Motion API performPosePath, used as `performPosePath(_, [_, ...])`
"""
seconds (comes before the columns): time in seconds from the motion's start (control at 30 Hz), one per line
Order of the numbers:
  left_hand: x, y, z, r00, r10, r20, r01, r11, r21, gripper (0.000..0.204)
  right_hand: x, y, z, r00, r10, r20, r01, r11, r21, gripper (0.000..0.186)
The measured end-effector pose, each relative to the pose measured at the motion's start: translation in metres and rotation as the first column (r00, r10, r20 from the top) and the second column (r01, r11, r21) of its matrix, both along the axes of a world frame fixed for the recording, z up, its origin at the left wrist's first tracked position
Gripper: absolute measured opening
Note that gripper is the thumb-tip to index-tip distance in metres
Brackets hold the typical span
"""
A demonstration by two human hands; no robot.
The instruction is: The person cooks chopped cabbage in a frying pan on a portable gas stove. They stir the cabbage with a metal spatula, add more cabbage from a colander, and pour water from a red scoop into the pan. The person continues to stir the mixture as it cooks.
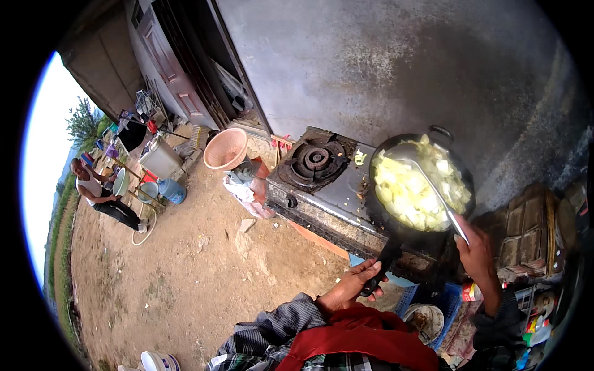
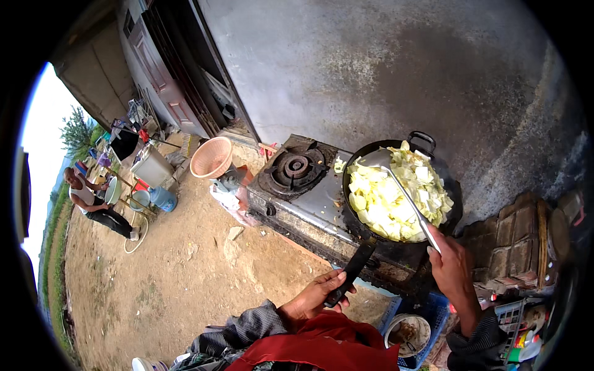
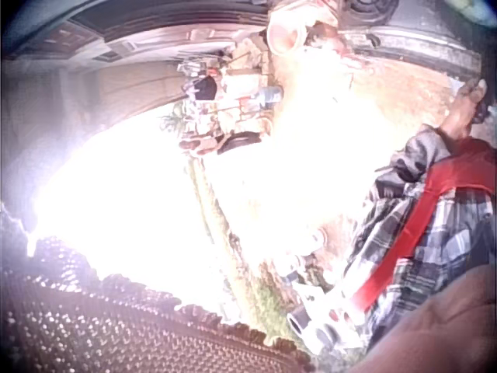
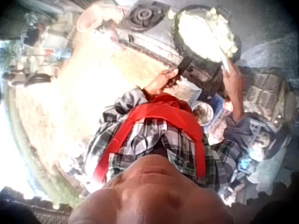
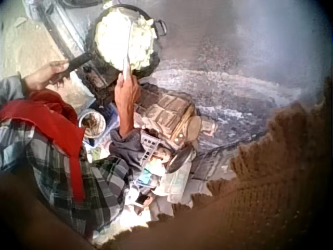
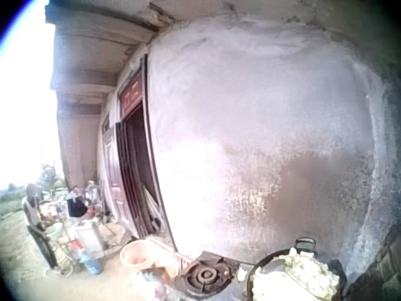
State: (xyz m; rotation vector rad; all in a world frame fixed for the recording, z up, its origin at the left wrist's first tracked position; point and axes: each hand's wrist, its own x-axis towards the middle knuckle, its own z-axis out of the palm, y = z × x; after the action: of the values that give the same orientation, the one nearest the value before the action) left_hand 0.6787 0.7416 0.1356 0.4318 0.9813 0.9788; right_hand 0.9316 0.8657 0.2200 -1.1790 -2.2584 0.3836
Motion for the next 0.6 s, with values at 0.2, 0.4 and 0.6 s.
performPosePath(0.2, [-0.063,-0.037,0.015,0.921,0.367,-0.13,-0.361,0.93,0.071,0.056,0.061,-0.008,-0.064,0.911,-0.152,-0.382,0.09,0.981,-0.174,0.051])
performPosePath(0.4, [-0.167,-0.145,0.147,0.024,0.987,-0.156,-0.585,0.141,0.798,0.024,0.059,-0.019,-0.048,0.785,-0.214,-0.581,0.005,0.941,-0.339,0.049])
performPosePath(0.6, [-0.123,-0.195,0.164,0.119,0.98,-0.157,-0.11,0.171,0.979,0.04,-0.015,-0.071,0.017,0.701,-0.342,-0.626,-0.109,0.816,-0.567,0.05])
